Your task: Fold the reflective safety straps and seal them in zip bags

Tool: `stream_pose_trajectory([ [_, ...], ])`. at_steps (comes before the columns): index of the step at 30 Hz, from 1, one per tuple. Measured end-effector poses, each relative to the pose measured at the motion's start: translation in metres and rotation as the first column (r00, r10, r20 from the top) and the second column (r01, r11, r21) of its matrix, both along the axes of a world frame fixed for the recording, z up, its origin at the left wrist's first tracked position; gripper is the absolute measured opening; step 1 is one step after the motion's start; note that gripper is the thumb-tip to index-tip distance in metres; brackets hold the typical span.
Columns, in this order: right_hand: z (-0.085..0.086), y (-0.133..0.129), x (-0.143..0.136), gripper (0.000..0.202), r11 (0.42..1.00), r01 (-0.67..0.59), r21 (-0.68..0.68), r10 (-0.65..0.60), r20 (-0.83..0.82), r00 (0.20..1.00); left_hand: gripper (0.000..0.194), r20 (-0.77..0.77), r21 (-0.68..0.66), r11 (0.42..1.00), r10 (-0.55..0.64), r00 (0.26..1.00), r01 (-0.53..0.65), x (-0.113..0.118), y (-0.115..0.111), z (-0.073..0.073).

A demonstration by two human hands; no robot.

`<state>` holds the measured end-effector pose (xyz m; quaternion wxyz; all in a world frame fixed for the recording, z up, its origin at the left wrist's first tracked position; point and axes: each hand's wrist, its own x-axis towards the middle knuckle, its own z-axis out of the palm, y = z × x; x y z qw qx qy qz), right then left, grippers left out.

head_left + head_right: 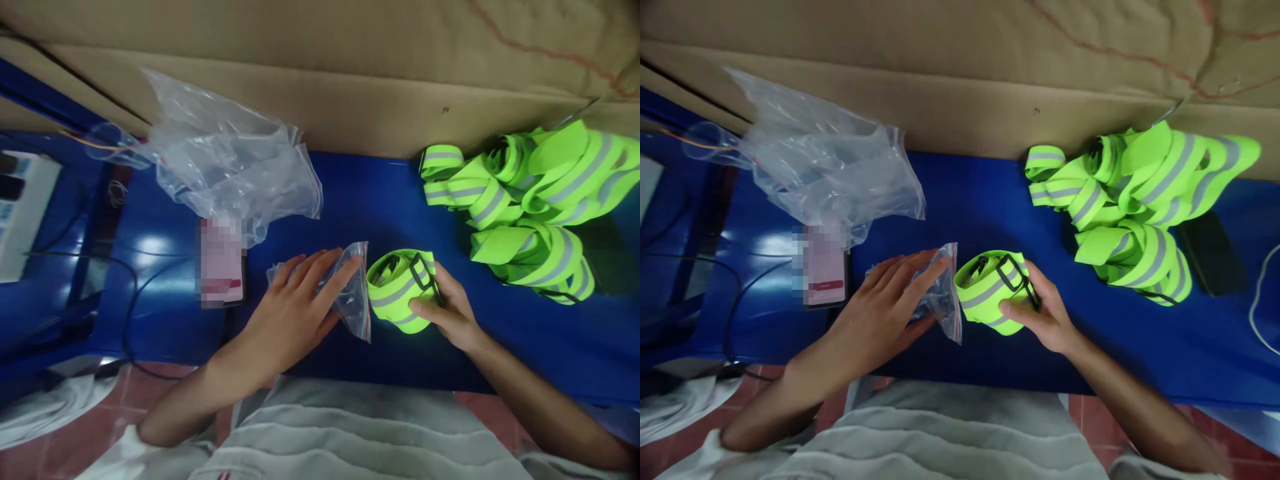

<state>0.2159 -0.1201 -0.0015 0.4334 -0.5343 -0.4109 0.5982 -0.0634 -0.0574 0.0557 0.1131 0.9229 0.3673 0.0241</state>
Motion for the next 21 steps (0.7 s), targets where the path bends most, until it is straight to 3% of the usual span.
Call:
stream_pose_trajectory([
  [6,0.001,0.005,0.001,0.061,1.000,0.012,-0.023,-0.010,0.063,0.998,0.136,0.042,-0.259,0.966,-0.008,0.999,0.019,0.003,0.003,-0.005],
  [10,-0.001,0.004,-0.002,0.059,1.000,-0.006,0.027,0.004,0.073,0.997,0.139,0.100,-0.306,0.951,-0.018,0.995,0.048,0.004,0.004,-0.011],
  [14,-0.001,0.003,-0.006,0.063,0.992,-0.086,0.087,0.076,0.108,0.991,0.145,0.191,-0.436,0.891,-0.047,0.981,0.127,0.007,0.006,-0.011],
  [21,-0.003,-0.001,-0.008,0.065,0.989,-0.098,0.114,0.090,0.077,0.993,0.148,0.207,-0.550,0.832,0.051,0.977,0.073,0.017,0.012,-0.014],
])
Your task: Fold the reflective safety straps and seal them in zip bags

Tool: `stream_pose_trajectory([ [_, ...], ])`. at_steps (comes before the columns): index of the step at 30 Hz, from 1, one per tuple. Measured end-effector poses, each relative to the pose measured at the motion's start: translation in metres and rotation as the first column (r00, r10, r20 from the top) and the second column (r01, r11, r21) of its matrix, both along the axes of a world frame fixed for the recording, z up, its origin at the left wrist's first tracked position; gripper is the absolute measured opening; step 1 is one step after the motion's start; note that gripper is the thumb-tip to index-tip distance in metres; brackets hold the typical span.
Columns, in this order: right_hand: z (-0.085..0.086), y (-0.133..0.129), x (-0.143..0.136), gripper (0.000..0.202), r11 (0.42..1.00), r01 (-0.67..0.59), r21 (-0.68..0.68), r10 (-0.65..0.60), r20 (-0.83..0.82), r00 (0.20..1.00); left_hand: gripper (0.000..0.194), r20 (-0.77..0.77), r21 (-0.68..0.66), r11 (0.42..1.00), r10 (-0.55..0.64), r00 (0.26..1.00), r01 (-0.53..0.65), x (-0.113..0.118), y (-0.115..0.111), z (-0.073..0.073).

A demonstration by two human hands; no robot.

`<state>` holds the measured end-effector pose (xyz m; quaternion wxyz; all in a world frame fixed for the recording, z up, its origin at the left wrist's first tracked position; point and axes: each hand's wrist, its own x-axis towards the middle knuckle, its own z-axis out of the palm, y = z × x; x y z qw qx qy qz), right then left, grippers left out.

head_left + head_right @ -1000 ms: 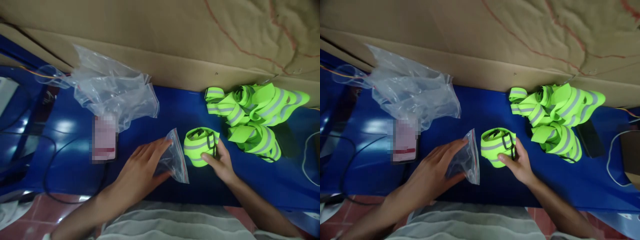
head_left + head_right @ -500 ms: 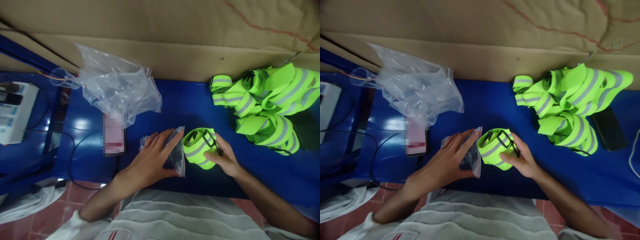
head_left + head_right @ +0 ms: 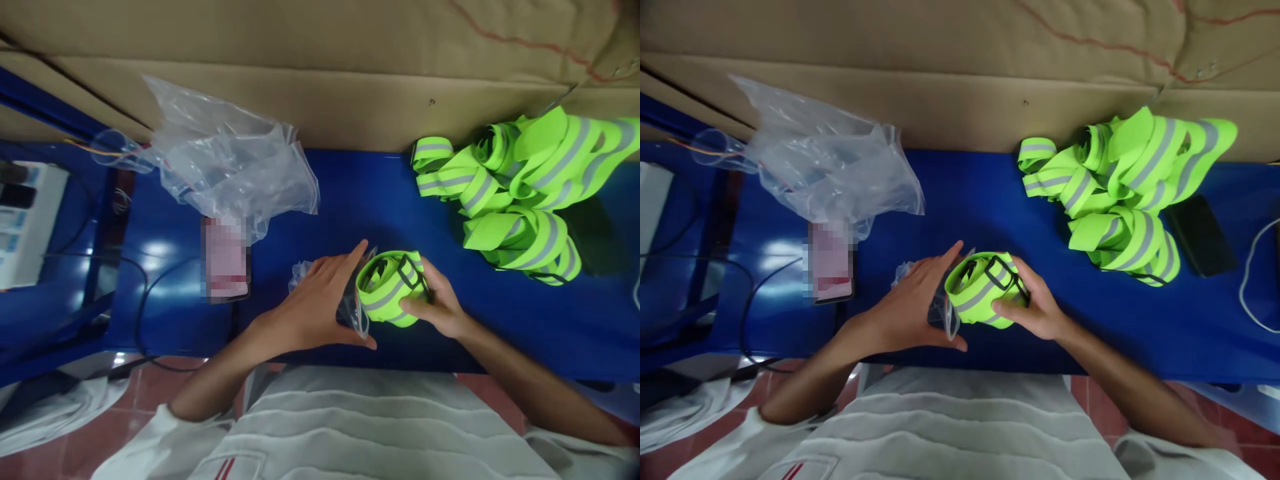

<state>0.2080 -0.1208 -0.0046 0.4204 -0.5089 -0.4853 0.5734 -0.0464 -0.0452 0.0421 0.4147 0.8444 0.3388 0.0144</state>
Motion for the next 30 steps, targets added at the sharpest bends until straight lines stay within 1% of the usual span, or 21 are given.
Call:
stream_pose_trajectory([
  [2,0.004,-0.001,0.000,0.065,0.999,-0.024,0.036,0.024,-0.001,1.000,0.142,0.003,-0.013,0.999,-0.052,0.999,0.052,0.001,0.003,-0.003],
  [4,0.011,-0.002,0.002,0.064,0.997,-0.040,0.064,0.040,-0.010,0.999,0.135,0.017,-0.005,0.996,-0.089,0.996,0.089,0.000,0.005,-0.005],
  [7,0.026,-0.007,0.007,0.063,0.989,-0.084,0.118,0.086,-0.007,0.996,0.131,0.037,0.019,0.997,-0.081,0.996,0.080,-0.002,0.001,-0.007],
  [9,0.035,-0.011,0.009,0.063,0.975,-0.155,0.160,0.147,0.064,0.987,0.124,0.048,0.040,0.994,-0.099,0.994,0.098,-0.002,-0.002,-0.005],
  [11,0.040,-0.012,0.009,0.064,0.948,-0.256,0.188,0.235,0.125,0.964,0.111,0.044,0.063,0.988,-0.141,0.989,0.138,-0.002,-0.005,-0.001],
  [13,0.040,-0.012,0.009,0.065,0.908,-0.366,0.204,0.345,0.130,0.929,0.105,0.026,0.074,0.983,-0.169,0.985,0.166,-0.001,-0.004,0.004],
  [15,0.040,-0.011,0.010,0.067,0.865,-0.446,0.230,0.427,0.130,0.895,0.109,0.011,0.053,0.983,-0.179,0.984,0.178,0.000,-0.002,0.008],
  [17,0.041,-0.011,0.011,0.069,0.841,-0.476,0.255,0.451,0.153,0.879,0.113,0.015,0.011,0.980,-0.201,0.979,0.201,-0.001,0.000,0.010],
  [20,0.045,-0.012,0.011,0.072,0.812,-0.517,0.271,0.478,0.199,0.855,0.108,0.068,-0.040,0.962,-0.266,0.961,0.269,-0.003,0.001,0.009],
  [22,0.046,-0.012,0.009,0.074,0.765,-0.593,0.250,0.545,0.239,0.804,0.107,0.117,-0.079,0.947,-0.303,0.946,0.313,-0.006,0.002,0.007],
  [25,0.046,-0.011,0.006,0.075,0.685,-0.695,0.216,0.632,0.298,0.715,0.111,0.170,-0.133,0.941,-0.289,0.942,0.312,-0.009,0.005,0.004],
  [27,0.044,-0.010,0.004,0.076,0.665,-0.721,0.197,0.649,0.326,0.688,0.108,0.202,-0.145,0.941,-0.274,0.940,0.306,-0.011,0.008,0.004],
  [30,0.044,-0.009,0.003,0.076,0.667,-0.723,0.177,0.643,0.354,0.679,0.097,0.234,-0.144,0.943,-0.262,0.936,0.300,-0.014,0.010,0.006],
])
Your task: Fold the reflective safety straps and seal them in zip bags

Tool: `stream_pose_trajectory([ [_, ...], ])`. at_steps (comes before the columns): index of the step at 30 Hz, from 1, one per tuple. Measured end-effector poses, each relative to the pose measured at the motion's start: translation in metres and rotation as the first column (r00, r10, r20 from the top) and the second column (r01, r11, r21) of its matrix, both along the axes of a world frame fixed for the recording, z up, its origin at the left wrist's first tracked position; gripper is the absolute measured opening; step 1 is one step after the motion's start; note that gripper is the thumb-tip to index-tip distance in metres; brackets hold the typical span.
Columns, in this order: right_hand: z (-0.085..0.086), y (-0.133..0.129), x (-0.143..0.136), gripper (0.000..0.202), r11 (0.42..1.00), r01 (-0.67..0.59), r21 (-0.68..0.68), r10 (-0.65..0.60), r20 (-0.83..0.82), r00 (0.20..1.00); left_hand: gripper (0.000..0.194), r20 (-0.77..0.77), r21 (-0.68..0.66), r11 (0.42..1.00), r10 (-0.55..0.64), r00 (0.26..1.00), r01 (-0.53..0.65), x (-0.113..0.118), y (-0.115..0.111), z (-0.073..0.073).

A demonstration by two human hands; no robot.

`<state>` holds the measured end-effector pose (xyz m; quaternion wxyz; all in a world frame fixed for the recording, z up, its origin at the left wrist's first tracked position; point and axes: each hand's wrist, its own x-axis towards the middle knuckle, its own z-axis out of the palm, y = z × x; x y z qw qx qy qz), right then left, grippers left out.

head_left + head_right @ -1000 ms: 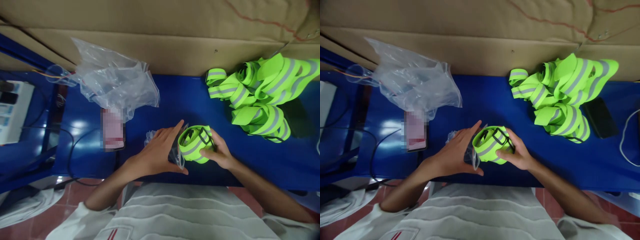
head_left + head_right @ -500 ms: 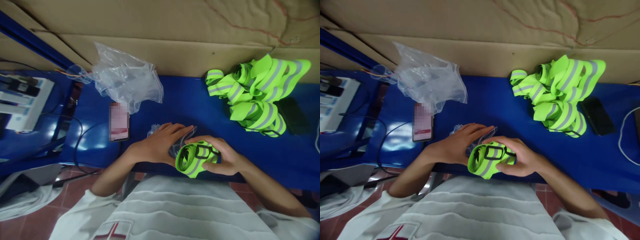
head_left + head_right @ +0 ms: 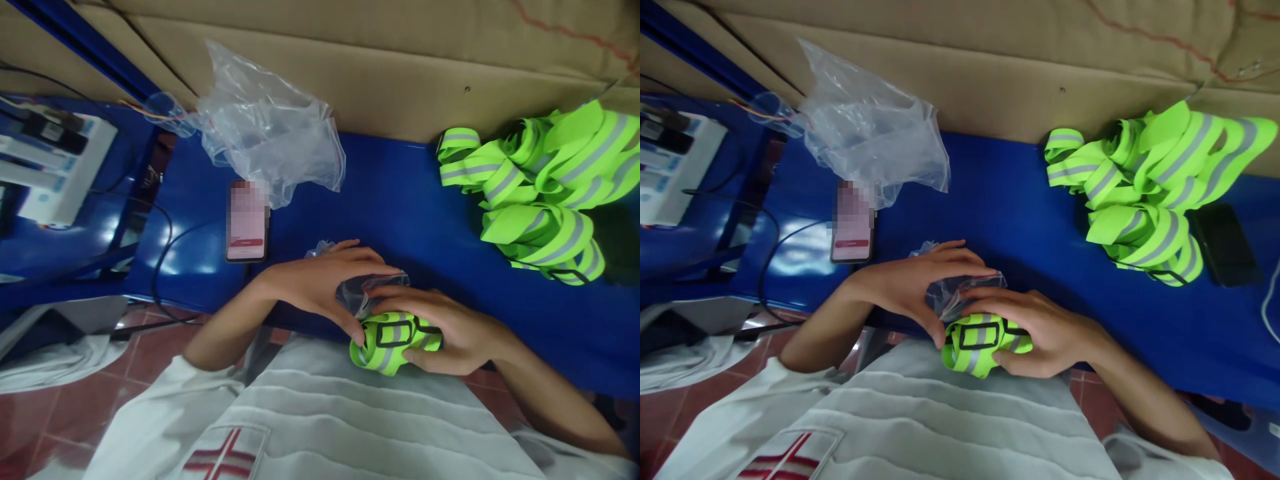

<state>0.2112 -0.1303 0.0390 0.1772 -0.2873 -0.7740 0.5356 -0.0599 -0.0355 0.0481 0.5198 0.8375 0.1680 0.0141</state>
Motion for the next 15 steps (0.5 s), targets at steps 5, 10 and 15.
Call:
stream_pose_trajectory([
  [5,0.005,0.001,0.005,0.068,0.999,0.029,0.024,-0.028,-0.034,0.999,0.106,-0.076,0.108,0.989,0.108,0.991,-0.099,-0.004,-0.005,0.003],
  [10,-0.004,0.006,0.014,0.061,0.991,0.130,-0.040,-0.132,-0.051,0.990,0.112,-0.085,0.388,0.905,0.224,0.971,-0.175,-0.005,-0.010,-0.005],
  [15,-0.011,0.011,0.018,0.063,0.963,0.188,-0.194,-0.197,-0.027,0.980,0.118,-0.128,0.541,0.839,0.156,0.979,-0.063,-0.005,-0.016,-0.013],
])
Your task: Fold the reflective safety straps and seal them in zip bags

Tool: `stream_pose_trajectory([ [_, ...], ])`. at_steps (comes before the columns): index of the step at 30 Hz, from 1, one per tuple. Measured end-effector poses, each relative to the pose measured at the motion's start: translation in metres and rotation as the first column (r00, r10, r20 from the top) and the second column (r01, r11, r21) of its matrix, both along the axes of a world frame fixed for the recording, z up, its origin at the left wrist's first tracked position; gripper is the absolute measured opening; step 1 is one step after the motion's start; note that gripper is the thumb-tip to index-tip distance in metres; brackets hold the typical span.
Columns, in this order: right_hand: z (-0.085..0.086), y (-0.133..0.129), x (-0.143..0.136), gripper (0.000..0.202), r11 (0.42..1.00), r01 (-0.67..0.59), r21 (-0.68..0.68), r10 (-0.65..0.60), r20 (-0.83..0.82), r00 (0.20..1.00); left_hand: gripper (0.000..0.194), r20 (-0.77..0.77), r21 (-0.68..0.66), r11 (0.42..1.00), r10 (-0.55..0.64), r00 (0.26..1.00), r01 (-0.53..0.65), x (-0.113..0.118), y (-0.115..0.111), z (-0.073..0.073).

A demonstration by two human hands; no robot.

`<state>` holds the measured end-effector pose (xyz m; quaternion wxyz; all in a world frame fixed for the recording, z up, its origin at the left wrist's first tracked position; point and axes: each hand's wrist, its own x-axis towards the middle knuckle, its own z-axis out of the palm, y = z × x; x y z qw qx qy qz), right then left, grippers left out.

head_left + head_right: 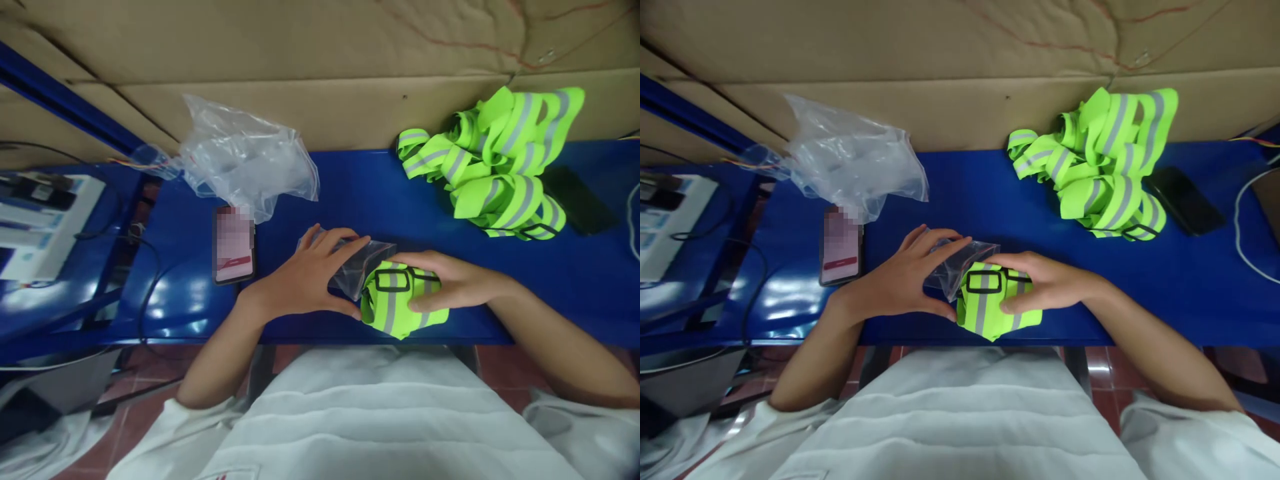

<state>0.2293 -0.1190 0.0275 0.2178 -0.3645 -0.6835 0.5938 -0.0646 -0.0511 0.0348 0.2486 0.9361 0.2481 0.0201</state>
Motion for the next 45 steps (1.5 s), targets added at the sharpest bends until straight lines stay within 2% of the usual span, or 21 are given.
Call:
stream_pose_trajectory([
  [2,0.002,0.000,-0.002,0.057,0.985,0.130,-0.110,-0.133,-0.023,0.991,0.112,-0.035,0.066,0.998,-0.006,0.999,0.008,0.000,-0.003,-0.003],
  [4,0.003,-0.001,-0.007,0.048,0.916,0.343,-0.206,-0.356,-0.030,0.934,0.103,-0.071,0.180,0.983,0.043,0.997,-0.029,0.002,-0.006,-0.006],
  [5,0.003,-0.001,-0.010,0.045,0.864,0.459,-0.206,-0.474,-0.027,0.880,0.101,-0.083,0.238,0.970,0.081,0.993,-0.060,0.003,-0.008,-0.007],
  [7,0.000,0.001,-0.015,0.043,0.750,0.652,-0.115,-0.658,-0.021,0.753,0.104,-0.082,0.326,0.937,0.163,0.983,-0.128,0.007,-0.011,-0.009],
  [9,-0.005,0.002,-0.018,0.042,0.684,0.729,-0.025,-0.729,0.002,0.685,0.109,-0.058,0.366,0.915,0.204,0.977,-0.170,0.010,-0.014,-0.010],
  [10,-0.007,0.003,-0.019,0.042,0.682,0.731,-0.005,-0.731,0.024,0.682,0.109,-0.040,0.371,0.911,0.207,0.978,-0.178,0.011,-0.015,-0.009],
  [12,-0.009,0.003,-0.019,0.039,0.717,0.697,0.016,-0.696,0.061,0.715,0.105,-0.013,0.341,0.928,0.167,0.986,-0.153,0.011,-0.016,-0.005],
  [14,-0.010,0.003,-0.019,0.036,0.735,0.675,0.068,-0.678,0.066,0.732,0.110,-0.014,0.237,0.969,0.079,0.997,-0.074,0.007,-0.015,0.000],
  [17,-0.010,0.002,-0.018,0.035,0.720,0.683,0.128,-0.693,0.062,0.719,0.121,-0.037,0.072,0.997,-0.036,0.999,0.039,-0.004,-0.014,0.010],
  [19,-0.011,0.002,-0.019,0.035,0.714,0.687,0.135,-0.698,0.066,0.713,0.115,-0.046,0.072,0.997,-0.032,0.998,0.035,-0.007,-0.014,0.014],
  [23,-0.015,0.003,-0.021,0.034,0.738,0.665,0.112,-0.673,0.063,0.737,0.106,-0.097,0.171,0.983,0.085,0.992,-0.067,0.004,-0.010,0.003],
  [28,-0.017,0.002,-0.020,0.047,0.820,0.530,0.216,-0.562,0.128,0.817,0.125,-0.112,0.225,0.951,0.242,0.964,-0.213,0.022,-0.004,-0.020],
  [30,-0.016,0.002,-0.018,0.046,0.843,0.479,0.247,-0.523,0.166,0.836,0.129,-0.086,0.171,0.961,0.235,0.968,-0.218,0.019,-0.001,-0.024],
  [32,-0.013,0.002,-0.015,0.043,0.853,0.454,0.258,-0.503,0.172,0.847,0.132,-0.057,0.069,0.982,0.179,0.982,-0.175,0.014,0.002,-0.024],
  [35,-0.006,0.001,-0.013,0.039,0.822,0.520,0.234,-0.553,0.111,0.825,0.135,-0.018,-0.029,0.992,0.126,0.992,-0.127,0.009,0.001,-0.022],
  [38,0.002,-0.002,-0.016,0.042,0.743,0.636,0.209,-0.649,-0.009,0.761,0.144,0.030,0.002,0.987,0.158,0.987,-0.159,0.010,-0.004,-0.019],
  [39,0.003,-0.003,-0.017,0.045,0.737,0.642,0.209,-0.651,-0.034,0.758,0.147,0.050,0.022,0.986,0.164,0.985,-0.165,0.011,-0.006,-0.018],
  [43,0.004,-0.006,-0.022,0.053,0.843,0.502,0.192,-0.516,0.030,0.856,0.147,0.121,0.152,0.978,0.123,0.985,-0.141,0.013,-0.007,-0.014],
  [45,0.003,-0.005,-0.022,0.050,0.873,0.453,0.183,-0.473,0.086,0.877,0.147,0.140,0.256,0.956,0.112,0.984,-0.145,0.013,-0.007,-0.017],
])
